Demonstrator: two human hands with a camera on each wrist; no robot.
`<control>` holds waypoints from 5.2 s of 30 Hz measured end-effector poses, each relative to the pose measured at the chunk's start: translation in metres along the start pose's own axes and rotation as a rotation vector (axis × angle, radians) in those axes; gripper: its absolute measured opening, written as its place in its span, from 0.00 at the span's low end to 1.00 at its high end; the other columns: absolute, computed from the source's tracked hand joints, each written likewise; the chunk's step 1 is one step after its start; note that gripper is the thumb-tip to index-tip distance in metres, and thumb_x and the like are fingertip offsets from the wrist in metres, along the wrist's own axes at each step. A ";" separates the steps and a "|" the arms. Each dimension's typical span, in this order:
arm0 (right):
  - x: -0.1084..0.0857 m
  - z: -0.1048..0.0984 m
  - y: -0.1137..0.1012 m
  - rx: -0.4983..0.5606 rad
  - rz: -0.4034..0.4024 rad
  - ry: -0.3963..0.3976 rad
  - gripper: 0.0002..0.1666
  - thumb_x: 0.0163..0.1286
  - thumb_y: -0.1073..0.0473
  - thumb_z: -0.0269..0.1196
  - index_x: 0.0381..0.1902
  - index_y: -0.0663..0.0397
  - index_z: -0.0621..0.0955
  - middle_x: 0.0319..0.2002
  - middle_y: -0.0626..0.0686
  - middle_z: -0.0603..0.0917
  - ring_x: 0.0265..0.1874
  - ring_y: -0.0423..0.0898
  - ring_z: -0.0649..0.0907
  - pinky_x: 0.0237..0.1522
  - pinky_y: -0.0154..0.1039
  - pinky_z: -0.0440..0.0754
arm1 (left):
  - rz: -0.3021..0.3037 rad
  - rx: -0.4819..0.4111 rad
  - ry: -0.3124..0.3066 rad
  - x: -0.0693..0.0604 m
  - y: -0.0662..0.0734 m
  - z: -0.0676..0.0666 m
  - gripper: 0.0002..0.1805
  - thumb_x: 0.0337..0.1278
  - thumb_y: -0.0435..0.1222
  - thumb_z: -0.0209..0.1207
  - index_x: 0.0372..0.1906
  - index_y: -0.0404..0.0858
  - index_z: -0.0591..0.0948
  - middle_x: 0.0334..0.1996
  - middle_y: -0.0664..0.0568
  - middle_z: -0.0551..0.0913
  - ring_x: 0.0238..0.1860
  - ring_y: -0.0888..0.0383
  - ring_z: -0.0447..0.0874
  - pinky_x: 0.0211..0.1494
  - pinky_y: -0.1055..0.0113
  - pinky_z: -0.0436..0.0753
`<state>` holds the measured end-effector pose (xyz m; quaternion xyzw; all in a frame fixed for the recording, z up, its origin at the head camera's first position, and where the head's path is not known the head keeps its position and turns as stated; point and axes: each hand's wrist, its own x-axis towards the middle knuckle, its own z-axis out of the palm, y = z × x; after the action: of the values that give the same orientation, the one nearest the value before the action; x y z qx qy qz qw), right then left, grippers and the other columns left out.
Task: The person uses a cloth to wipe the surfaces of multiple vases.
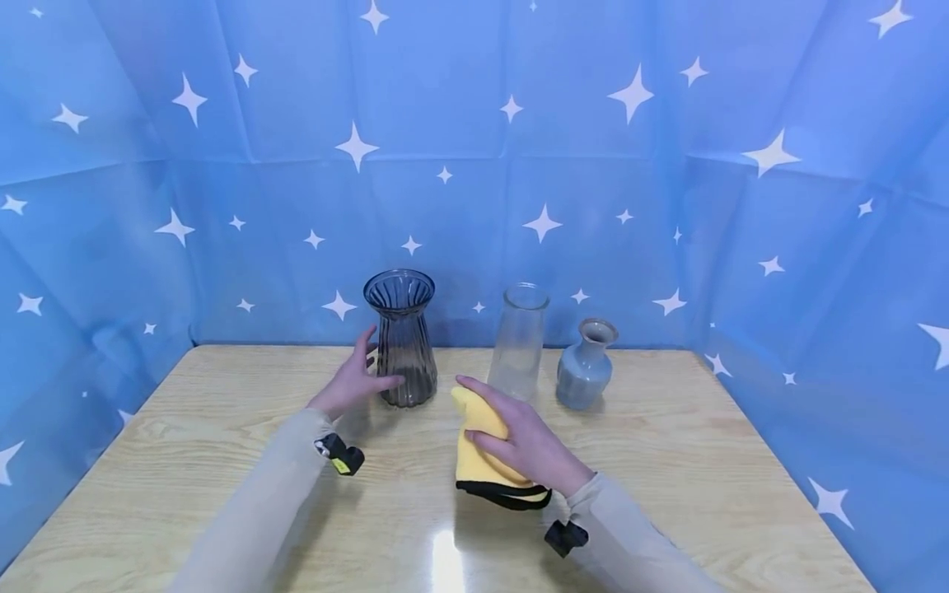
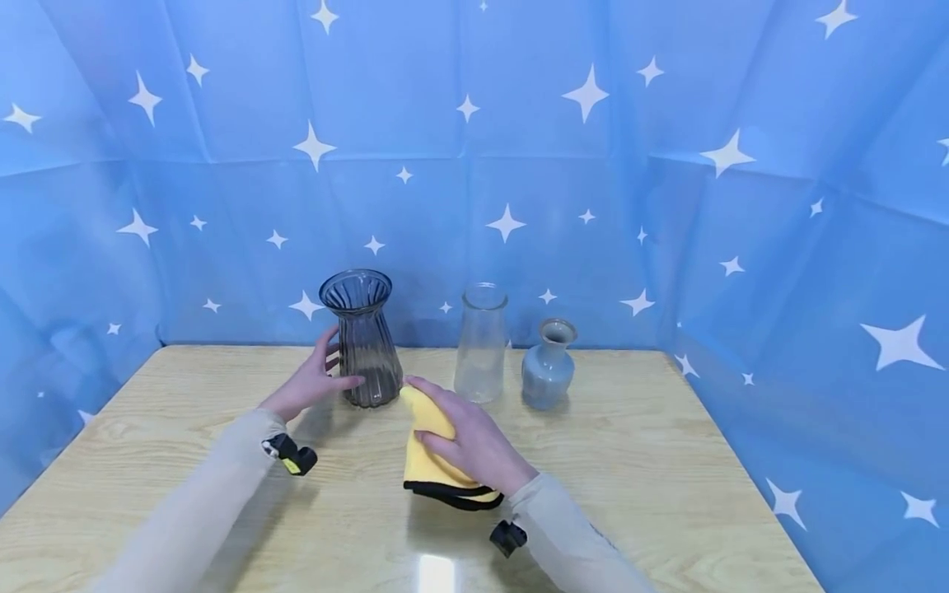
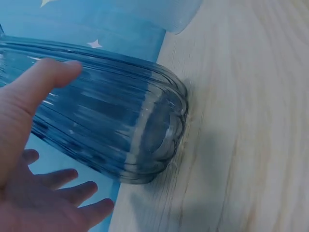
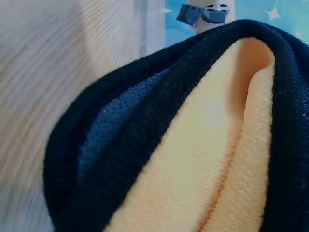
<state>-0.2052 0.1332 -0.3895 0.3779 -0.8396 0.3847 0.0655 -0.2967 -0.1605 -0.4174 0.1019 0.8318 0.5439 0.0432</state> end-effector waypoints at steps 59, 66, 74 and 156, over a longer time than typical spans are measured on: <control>0.051 0.017 0.002 0.067 0.157 0.376 0.39 0.68 0.60 0.53 0.72 0.51 0.50 0.60 0.68 0.70 0.46 0.58 0.77 0.51 0.53 0.74 | 0.153 0.091 -0.124 -0.029 0.032 0.051 0.57 0.32 0.37 0.78 0.69 0.30 0.56 0.58 0.38 0.73 0.59 0.48 0.72 0.66 0.54 0.67; 0.048 0.022 0.000 0.098 0.175 0.408 0.36 0.70 0.62 0.52 0.72 0.49 0.53 0.62 0.59 0.68 0.51 0.50 0.75 0.53 0.49 0.74 | 0.154 0.115 -0.139 -0.030 0.032 0.048 0.61 0.34 0.40 0.78 0.71 0.28 0.51 0.63 0.35 0.68 0.64 0.45 0.66 0.68 0.53 0.63; 0.034 0.023 -0.001 0.078 0.207 0.305 0.37 0.75 0.51 0.55 0.75 0.54 0.57 0.66 0.62 0.65 0.60 0.57 0.70 0.58 0.56 0.70 | 0.119 0.175 -0.127 -0.029 0.031 0.048 0.62 0.37 0.40 0.76 0.73 0.27 0.48 0.68 0.32 0.61 0.68 0.44 0.60 0.68 0.51 0.63; 0.002 0.037 0.031 0.331 0.566 0.115 0.31 0.69 0.59 0.61 0.66 0.66 0.68 0.56 0.63 0.77 0.49 0.55 0.80 0.52 0.50 0.76 | 0.165 0.082 -0.088 -0.029 0.030 0.055 0.45 0.33 0.34 0.76 0.60 0.34 0.63 0.48 0.45 0.78 0.50 0.50 0.78 0.58 0.52 0.75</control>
<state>-0.2214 0.1193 -0.4329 0.1129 -0.8323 0.5396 -0.0590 -0.2544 -0.1061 -0.4129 0.1954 0.8395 0.5062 0.0306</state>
